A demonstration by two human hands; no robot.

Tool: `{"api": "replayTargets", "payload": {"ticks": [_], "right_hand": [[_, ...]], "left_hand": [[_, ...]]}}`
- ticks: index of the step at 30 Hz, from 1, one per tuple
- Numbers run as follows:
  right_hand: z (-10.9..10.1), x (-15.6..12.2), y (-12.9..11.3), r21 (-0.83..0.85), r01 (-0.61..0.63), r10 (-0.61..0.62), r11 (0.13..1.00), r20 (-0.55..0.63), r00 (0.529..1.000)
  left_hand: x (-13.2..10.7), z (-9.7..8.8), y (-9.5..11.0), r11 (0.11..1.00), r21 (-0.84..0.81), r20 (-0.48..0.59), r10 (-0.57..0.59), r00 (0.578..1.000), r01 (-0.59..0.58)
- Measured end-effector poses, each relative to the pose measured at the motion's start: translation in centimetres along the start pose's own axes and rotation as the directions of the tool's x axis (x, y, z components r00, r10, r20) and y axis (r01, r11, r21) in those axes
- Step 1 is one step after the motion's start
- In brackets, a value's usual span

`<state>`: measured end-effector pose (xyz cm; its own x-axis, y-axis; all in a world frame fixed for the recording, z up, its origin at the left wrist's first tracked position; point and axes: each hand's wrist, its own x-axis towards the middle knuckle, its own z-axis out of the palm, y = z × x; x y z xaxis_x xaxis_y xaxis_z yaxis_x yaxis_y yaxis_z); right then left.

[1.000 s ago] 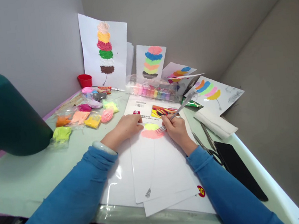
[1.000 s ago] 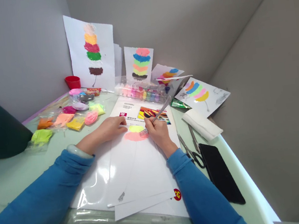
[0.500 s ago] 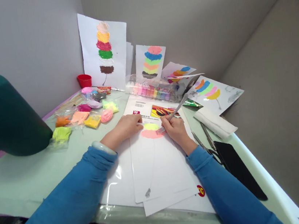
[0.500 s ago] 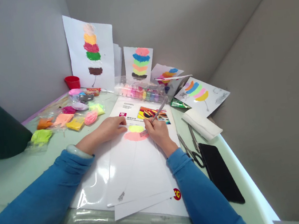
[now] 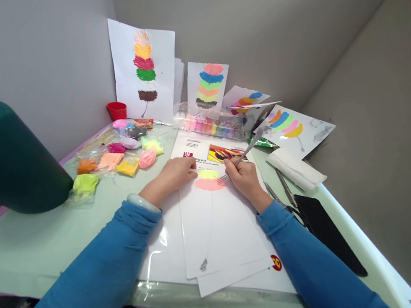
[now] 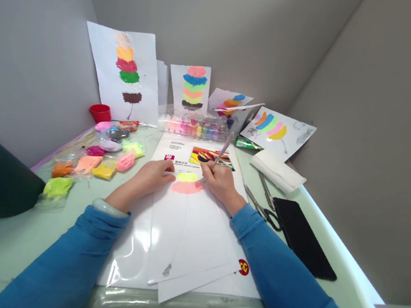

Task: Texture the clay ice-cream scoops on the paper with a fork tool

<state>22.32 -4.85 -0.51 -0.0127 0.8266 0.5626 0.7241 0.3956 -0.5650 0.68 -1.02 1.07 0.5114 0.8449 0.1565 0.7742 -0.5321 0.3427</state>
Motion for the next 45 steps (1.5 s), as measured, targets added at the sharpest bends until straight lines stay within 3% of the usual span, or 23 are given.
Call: {"api": "replayTargets", "payload": {"ticks": [10, 24, 35, 45], "right_hand": [[0.3, -0.1, -0.5, 0.027, -0.002, 0.0, 1.0, 0.057, 0.998], [-0.1, 0.2, 1.1, -0.065, 0.063, -0.06, 0.996, 0.048, 0.997], [0.2, -0.1, -0.1, 0.075, 0.013, -0.015, 0.997, 0.021, 1.0], [0.1, 0.1, 0.1, -0.037, 0.029, -0.026, 0.999, 0.072, 0.997]], "left_hand": [[0.0, -0.2, 0.1, 1.0, 0.004, 0.013, -0.007, 1.0, 0.007], [0.1, 0.0, 0.0, 1.0, -0.006, 0.0, -0.006, 1.0, 0.006], [0.1, 0.0, 0.0, 1.0, 0.009, 0.005, -0.002, 1.0, 0.002], [0.0, 0.0, 0.0, 1.0, 0.004, 0.001, 0.0, 1.0, 0.0]]}}
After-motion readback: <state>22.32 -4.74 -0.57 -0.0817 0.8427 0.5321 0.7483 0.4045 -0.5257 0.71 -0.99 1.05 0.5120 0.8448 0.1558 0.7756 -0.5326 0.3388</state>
